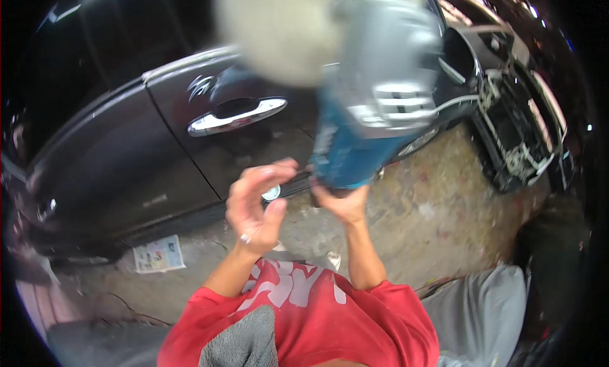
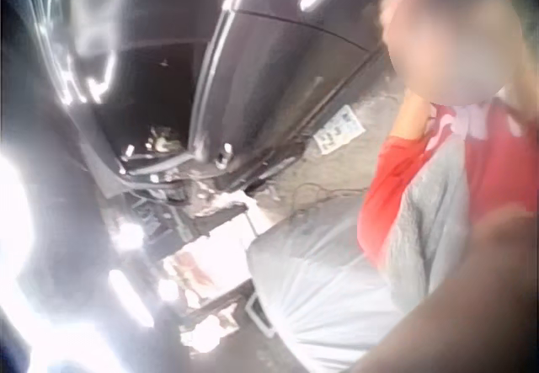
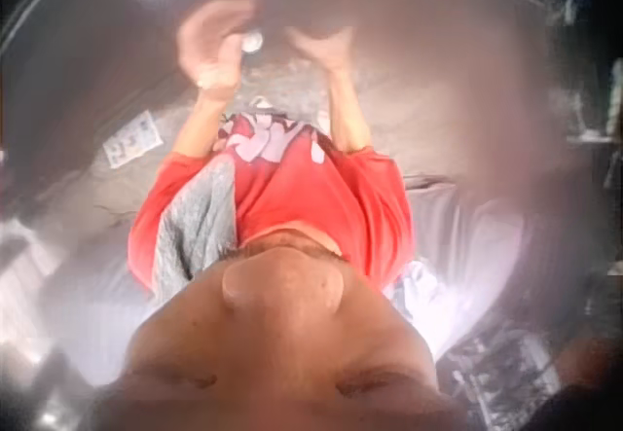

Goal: The person polishes a dark-colored pickup truck door using a power polisher. They move the rotating buffing pad across the painted surface, adjust the tool's power cord by hand, and continue polishing various sections of the door panel.

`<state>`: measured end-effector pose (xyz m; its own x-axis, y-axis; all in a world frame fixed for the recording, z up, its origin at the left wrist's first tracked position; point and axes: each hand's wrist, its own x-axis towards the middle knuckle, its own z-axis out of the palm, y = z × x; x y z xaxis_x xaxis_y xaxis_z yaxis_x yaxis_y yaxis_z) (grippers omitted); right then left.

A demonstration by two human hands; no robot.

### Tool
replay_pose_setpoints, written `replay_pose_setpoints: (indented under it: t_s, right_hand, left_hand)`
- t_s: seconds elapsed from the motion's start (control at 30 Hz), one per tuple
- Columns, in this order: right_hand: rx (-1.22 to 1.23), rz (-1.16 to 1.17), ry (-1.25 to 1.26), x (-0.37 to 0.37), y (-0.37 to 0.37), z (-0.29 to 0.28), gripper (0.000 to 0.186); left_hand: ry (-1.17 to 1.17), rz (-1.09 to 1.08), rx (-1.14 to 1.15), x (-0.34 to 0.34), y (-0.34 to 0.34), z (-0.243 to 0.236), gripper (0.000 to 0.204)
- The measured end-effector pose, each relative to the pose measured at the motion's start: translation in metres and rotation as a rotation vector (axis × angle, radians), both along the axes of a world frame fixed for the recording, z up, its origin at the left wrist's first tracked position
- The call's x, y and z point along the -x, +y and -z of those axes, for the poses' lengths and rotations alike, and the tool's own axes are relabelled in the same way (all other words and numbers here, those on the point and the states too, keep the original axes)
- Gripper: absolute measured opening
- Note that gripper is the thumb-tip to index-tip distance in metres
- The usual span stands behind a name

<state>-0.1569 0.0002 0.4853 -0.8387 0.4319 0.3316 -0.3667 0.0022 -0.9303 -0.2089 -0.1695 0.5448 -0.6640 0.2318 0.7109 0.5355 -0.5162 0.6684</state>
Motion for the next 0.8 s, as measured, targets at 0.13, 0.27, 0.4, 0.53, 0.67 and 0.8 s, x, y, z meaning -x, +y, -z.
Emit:
replay_pose_setpoints:
  t_s: [0.13,0.27,0.4,0.53,0.67,0.8]
  right_hand:
    - [0.074,0.033,0.203,-0.070,0.042,-0.061,0.052]
    - [0.051,0.143,0.316,-0.184,0.093,-0.099,0.057]
    - [0.141,0.178,0.366,-0.300,0.135,-0.146,0.083]
    - [0.138,0.229,0.478,-0.379,0.144,-0.194,0.089]
    - [0.061,0.301,0.490,-0.446,0.181,-0.205,0.085]
    - [-0.047,0.482,0.489,-0.487,0.218,-0.202,0.081]
  left_hand:
    - [-0.516,0.094,0.415,-0.006,0.045,0.089,0.035]
    - [-0.451,0.279,0.735,-0.041,0.135,0.182,0.039]
    - [-0.045,0.523,0.725,-0.128,0.243,0.190,0.074]
    - [0.080,0.662,0.816,-0.232,0.343,0.197,0.079]
    - [0.162,0.547,0.839,-0.298,0.429,0.239,0.052]
    - [0.273,0.579,0.937,-0.317,0.486,0.299,0.024]
